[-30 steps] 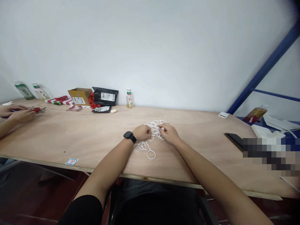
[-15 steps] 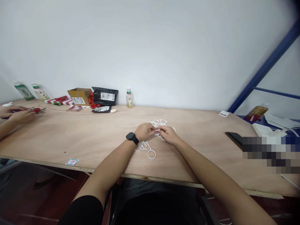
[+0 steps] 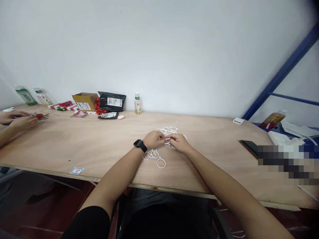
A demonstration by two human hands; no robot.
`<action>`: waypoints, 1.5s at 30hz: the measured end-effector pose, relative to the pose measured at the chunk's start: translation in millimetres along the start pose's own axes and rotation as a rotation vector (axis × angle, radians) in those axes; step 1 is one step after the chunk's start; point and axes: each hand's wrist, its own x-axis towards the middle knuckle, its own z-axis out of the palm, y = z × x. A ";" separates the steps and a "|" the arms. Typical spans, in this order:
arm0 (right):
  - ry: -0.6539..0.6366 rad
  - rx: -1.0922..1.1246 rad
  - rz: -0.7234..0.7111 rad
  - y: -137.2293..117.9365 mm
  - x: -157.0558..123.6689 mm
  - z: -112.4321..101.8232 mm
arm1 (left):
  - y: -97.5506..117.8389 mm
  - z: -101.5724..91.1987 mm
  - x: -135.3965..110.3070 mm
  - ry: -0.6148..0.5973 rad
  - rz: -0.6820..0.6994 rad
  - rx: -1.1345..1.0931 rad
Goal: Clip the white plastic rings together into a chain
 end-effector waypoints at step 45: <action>-0.334 -0.226 -0.276 -17.9 -7.6 4.6 | -20.9 12.7 3.3 -0.132 -0.124 -0.208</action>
